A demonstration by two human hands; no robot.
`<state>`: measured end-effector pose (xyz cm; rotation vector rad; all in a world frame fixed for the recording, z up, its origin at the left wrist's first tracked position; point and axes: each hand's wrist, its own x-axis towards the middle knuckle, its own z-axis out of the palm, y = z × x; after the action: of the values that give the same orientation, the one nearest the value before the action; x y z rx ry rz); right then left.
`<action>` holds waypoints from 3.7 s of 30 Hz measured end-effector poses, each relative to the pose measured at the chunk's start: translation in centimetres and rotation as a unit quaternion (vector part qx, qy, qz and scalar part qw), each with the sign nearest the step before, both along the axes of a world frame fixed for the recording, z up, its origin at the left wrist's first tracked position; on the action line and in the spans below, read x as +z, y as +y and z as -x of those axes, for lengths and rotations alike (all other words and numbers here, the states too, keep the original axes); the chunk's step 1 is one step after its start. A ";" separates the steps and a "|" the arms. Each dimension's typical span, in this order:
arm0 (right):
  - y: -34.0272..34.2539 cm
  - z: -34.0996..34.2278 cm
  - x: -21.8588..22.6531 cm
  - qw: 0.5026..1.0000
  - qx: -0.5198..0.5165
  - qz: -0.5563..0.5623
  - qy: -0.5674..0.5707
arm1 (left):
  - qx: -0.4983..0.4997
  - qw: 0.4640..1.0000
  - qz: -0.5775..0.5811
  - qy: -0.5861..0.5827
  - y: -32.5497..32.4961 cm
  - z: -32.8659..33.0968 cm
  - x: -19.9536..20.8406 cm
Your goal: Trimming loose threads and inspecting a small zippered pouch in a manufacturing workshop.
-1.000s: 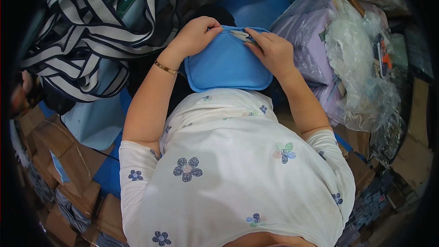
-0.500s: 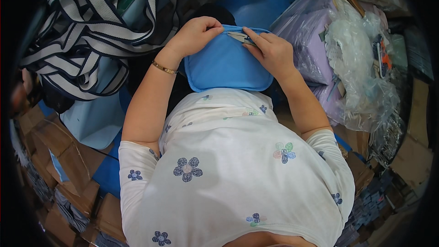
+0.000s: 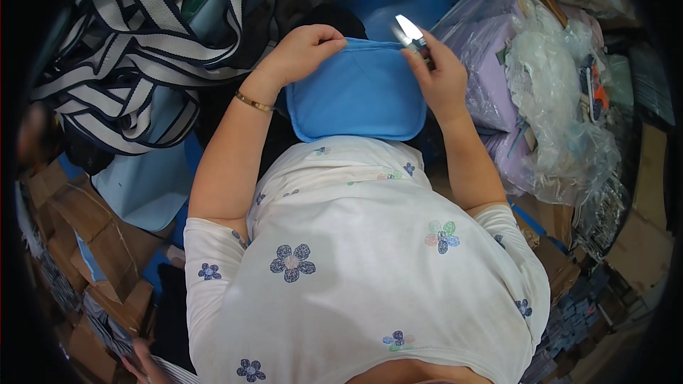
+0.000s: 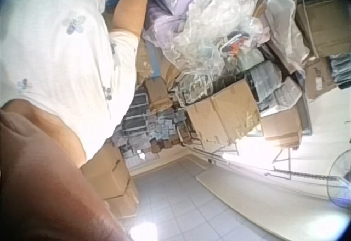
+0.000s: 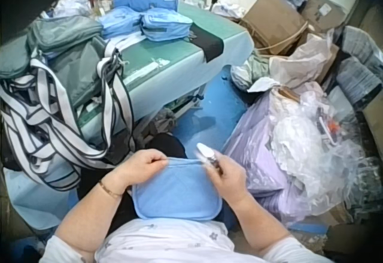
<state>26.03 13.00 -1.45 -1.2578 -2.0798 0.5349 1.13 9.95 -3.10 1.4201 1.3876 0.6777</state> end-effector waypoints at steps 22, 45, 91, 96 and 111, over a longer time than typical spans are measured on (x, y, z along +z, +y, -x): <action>1.3 -3.2 -5.4 0.826 -0.017 0.440 0.351 | 0.117 0.941 -0.310 0.064 -0.4 1.5 -1.6; 1.6 -4.3 -8.5 0.760 -0.058 0.478 0.436 | 0.241 0.946 0.139 -0.164 -8.5 3.5 -3.3; -2.0 -5.7 -4.8 0.802 -0.117 0.476 0.341 | 0.091 0.967 0.173 -0.163 -9.2 3.7 -3.1; -2.0 -5.7 -4.8 0.815 -0.113 0.466 0.325 | 0.174 0.928 0.247 -0.217 -7.9 3.3 -4.0; -1.9 -6.0 -5.6 0.805 -0.161 0.467 0.328 | 0.230 0.870 0.253 -0.357 -6.4 1.4 -4.1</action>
<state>31.99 11.07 -7.05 -1.5615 -0.9419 1.6737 -0.31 3.54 -7.25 0.3377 1.1627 0.9329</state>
